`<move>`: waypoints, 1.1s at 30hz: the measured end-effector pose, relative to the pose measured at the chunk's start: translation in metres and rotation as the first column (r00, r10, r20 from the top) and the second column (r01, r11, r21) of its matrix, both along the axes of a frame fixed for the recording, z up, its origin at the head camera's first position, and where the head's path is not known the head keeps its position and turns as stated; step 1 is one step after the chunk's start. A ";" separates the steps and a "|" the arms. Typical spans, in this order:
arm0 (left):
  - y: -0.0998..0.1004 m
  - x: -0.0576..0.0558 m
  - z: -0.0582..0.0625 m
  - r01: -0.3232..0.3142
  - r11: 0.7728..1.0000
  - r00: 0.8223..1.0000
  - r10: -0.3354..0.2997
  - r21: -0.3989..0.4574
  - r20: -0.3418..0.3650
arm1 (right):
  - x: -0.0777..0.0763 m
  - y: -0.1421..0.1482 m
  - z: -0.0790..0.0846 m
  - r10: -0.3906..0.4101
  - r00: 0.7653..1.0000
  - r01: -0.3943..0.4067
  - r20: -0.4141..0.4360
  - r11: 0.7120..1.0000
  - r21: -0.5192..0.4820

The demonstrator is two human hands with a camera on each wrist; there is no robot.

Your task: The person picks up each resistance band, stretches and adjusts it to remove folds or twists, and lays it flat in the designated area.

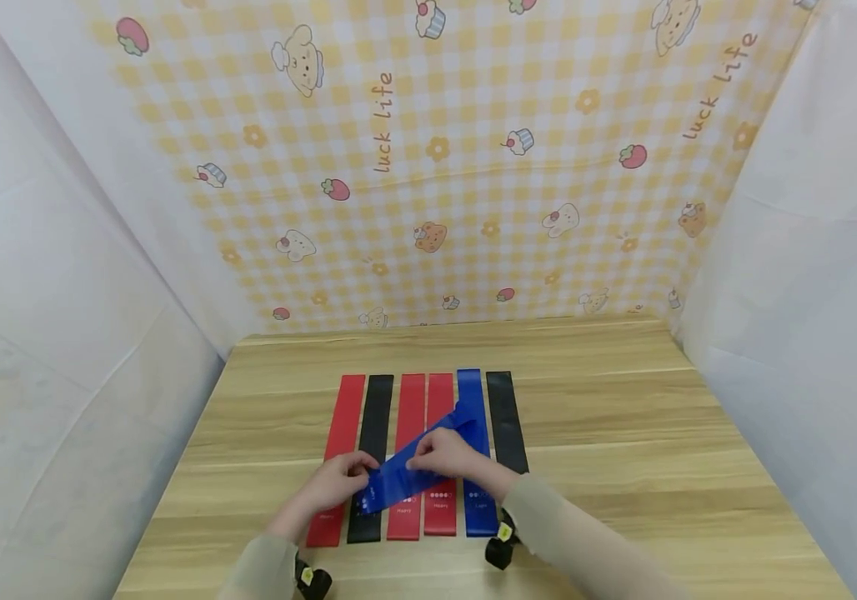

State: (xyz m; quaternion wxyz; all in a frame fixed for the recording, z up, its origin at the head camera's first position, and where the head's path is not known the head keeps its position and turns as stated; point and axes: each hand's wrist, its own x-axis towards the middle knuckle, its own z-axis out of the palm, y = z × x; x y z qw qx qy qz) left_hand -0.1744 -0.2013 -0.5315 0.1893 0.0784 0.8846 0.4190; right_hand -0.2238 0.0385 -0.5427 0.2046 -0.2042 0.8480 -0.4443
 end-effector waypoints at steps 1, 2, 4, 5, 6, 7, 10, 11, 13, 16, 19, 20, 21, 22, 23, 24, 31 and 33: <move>0.000 0.000 0.000 -0.003 1.000 1.000 0.003 0.005 0.002 | 0.001 -0.005 -0.003 0.012 1.000 -0.012 0.016 1.000 0.013; -0.001 0.000 -0.001 -0.006 1.000 1.000 0.006 0.010 0.006 | 0.002 -0.008 -0.005 0.020 0.999 -0.021 0.027 0.999 0.026; -0.002 0.000 -0.002 -0.011 1.000 1.000 0.011 0.026 0.012 | 0.002 -0.014 -0.012 0.034 0.999 -0.035 0.019 0.998 0.050; -0.003 0.001 -0.002 -0.014 0.999 1.000 0.014 0.033 0.016 | 0.003 -0.016 -0.014 0.034 0.999 -0.035 0.009 0.998 0.059; -0.004 0.001 -0.004 -0.021 0.999 1.000 0.020 0.041 0.022 | 0.003 -0.017 -0.017 0.035 0.999 -0.035 0.001 0.997 0.065; -0.005 0.001 -0.005 -0.028 0.998 0.999 0.026 0.052 0.029 | 0.003 -0.018 -0.019 0.037 0.999 -0.036 -0.010 0.996 0.077; -0.008 0.000 -0.011 -0.042 0.995 0.998 0.038 0.088 0.046 | 0.004 -0.021 -0.023 0.034 0.998 -0.029 -0.043 0.992 0.121; -0.009 0.000 -0.013 -0.044 0.994 0.998 0.039 0.101 0.054 | 0.005 -0.022 -0.023 0.037 0.998 -0.029 -0.049 0.989 0.146; -0.011 0.000 -0.016 -0.039 0.992 0.997 0.031 0.124 0.064 | 0.008 -0.024 -0.022 0.044 0.996 -0.028 -0.072 0.977 0.211; -0.014 -0.001 -0.020 -0.023 0.989 0.997 0.013 0.145 0.074 | 0.010 -0.028 -0.021 0.049 0.993 -0.013 -0.109 0.953 0.304; -0.015 -0.003 -0.023 -0.019 0.986 0.997 0.006 0.164 0.079 | 0.012 -0.032 -0.021 0.034 0.989 0.020 -0.144 0.934 0.356; -0.015 -0.003 -0.023 -0.019 0.985 0.997 0.005 0.169 0.079 | 0.012 -0.033 -0.021 0.027 0.987 0.033 -0.158 0.932 0.360; -0.015 -0.003 -0.023 -0.022 0.985 0.997 0.008 0.172 0.081 | 0.013 -0.033 -0.021 0.020 0.987 0.041 -0.162 0.930 0.364; -0.015 -0.004 -0.024 -0.023 0.984 0.997 0.009 0.176 0.082 | 0.014 -0.034 -0.022 0.013 0.985 0.051 -0.172 0.930 0.364; -0.015 -0.004 -0.024 -0.026 0.983 0.996 0.012 0.179 0.084 | 0.014 -0.034 -0.022 0.005 0.985 0.059 -0.173 0.930 0.364; -0.015 -0.003 -0.024 -0.030 0.983 0.996 0.015 0.183 0.085 | 0.015 -0.035 -0.023 -0.003 0.984 0.069 -0.178 0.929 0.365; -0.014 -0.002 -0.025 -0.056 0.982 0.996 0.042 0.180 0.085 | 0.019 -0.035 -0.023 -0.031 0.981 0.104 -0.192 0.917 0.384; -0.013 -0.001 -0.025 -0.065 0.984 0.995 0.051 0.168 0.085 | 0.020 -0.035 -0.022 -0.023 0.982 0.095 -0.188 0.918 0.385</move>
